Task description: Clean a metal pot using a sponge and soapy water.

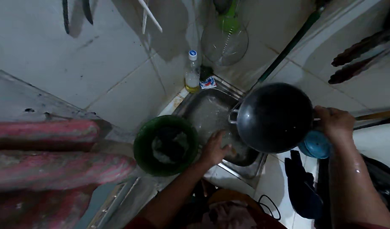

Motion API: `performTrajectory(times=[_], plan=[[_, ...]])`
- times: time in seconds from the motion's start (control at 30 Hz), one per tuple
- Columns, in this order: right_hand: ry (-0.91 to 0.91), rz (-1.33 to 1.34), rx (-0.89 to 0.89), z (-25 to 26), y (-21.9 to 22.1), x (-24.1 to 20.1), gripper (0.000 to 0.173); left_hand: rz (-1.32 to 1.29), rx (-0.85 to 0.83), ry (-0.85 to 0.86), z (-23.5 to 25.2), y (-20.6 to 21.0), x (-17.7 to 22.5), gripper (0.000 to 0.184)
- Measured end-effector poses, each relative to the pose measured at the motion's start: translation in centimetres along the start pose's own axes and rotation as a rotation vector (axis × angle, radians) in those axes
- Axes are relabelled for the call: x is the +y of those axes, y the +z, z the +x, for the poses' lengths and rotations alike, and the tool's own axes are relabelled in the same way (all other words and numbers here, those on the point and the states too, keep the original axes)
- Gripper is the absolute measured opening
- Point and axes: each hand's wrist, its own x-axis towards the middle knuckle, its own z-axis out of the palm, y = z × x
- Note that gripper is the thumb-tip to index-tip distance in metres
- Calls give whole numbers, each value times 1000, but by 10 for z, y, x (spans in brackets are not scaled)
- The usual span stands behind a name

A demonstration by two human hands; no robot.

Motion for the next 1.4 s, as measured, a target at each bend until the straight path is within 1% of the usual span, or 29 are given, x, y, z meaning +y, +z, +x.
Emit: performTrajectory(times=[0.07, 0.13, 0.17, 0.23, 0.3, 0.33, 0.37, 0.43, 0.5, 0.57, 0.6, 0.63, 0.7, 0.73, 0.77, 0.8, 0.83, 0.87, 0.9, 0.93, 1.0, 1.03, 1.1, 1.17, 1.23, 1.27, 1.3, 1.33, 1.4], plan=[[118, 161, -100, 22, 5, 24, 51, -99, 108, -83, 25, -13, 1, 76], [209, 273, -193, 32, 14, 35, 47, -278, 168, -162, 45, -27, -1, 80], [253, 331, -236, 35, 19, 38, 45, -391, 156, -205, 51, -34, -3, 77], [292, 449, -329, 44, 31, 46, 41, -590, 56, -274, 49, -46, 3, 58], [281, 498, -448, 55, 45, 53, 41, -676, -61, -293, 45, -52, 2, 45], [253, 459, -490, 59, 53, 52, 41, -704, -72, -301, 42, -51, 0, 39], [211, 371, -503, 63, 64, 48, 42, -716, -43, -315, 38, -47, -1, 35], [80, 77, -440, 65, 93, 33, 43, -758, 62, -347, 26, -35, -1, 35], [-178, -280, -249, 47, 133, 18, 48, -816, 173, -350, 14, -21, 4, 44], [-487, -470, -98, 32, 187, 23, 68, -867, 238, -298, 4, -11, 10, 51], [-575, -498, -101, 24, 212, 20, 72, -885, 268, -286, 1, -8, 14, 53], [-616, -466, -133, 14, 235, 13, 71, -885, 298, -276, -1, -6, 17, 54], [-627, -320, -203, -13, 272, -11, 71, -869, 340, -259, -1, -5, 15, 57], [-610, -205, -296, -29, 282, -28, 70, -860, 358, -243, 0, -5, 13, 58], [-589, -64, -438, -46, 283, -47, 68, -844, 380, -222, 2, -6, 11, 57], [-563, 82, -625, -61, 274, -65, 65, -818, 397, -204, 3, -9, 9, 57], [-552, 159, -820, -71, 260, -76, 64, -800, 421, -185, 3, -13, 7, 59], [-583, 151, -971, -73, 249, -77, 63, -795, 442, -164, 2, -18, 4, 62], [-636, 65, -1066, -67, 239, -70, 62, -812, 455, -155, 0, -24, 3, 65], [-689, -79, -1108, -54, 231, -59, 62, -829, 463, -145, -1, -29, 1, 68], [-773, -396, -1032, -19, 224, -34, 63, -846, 476, -146, -2, -32, -4, 70], [-786, -513, -920, -3, 224, -23, 65, -847, 479, -166, -3, -32, -4, 70], [-774, -620, -634, 20, 234, -15, 70, -844, 451, -218, -6, -33, 3, 71], [-704, -612, -482, 20, 255, -26, 76, -874, 422, -251, -6, -33, 12, 75], [-703, -404, -394, 1, 281, -39, 74, -885, 395, -251, -5, -31, 17, 79], [-704, -277, -428, -10, 290, -46, 70, -878, 387, -251, -4, -31, 19, 80], [-677, -169, -534, -23, 292, -56, 68, -866, 379, -246, -4, -32, 19, 81], [-656, -104, -685, -35, 288, -65, 67, -855, 375, -244, -3, -33, 19, 81], [-677, -51, -975, -46, 268, -71, 64, -862, 387, -253, -2, -38, 14, 80]])
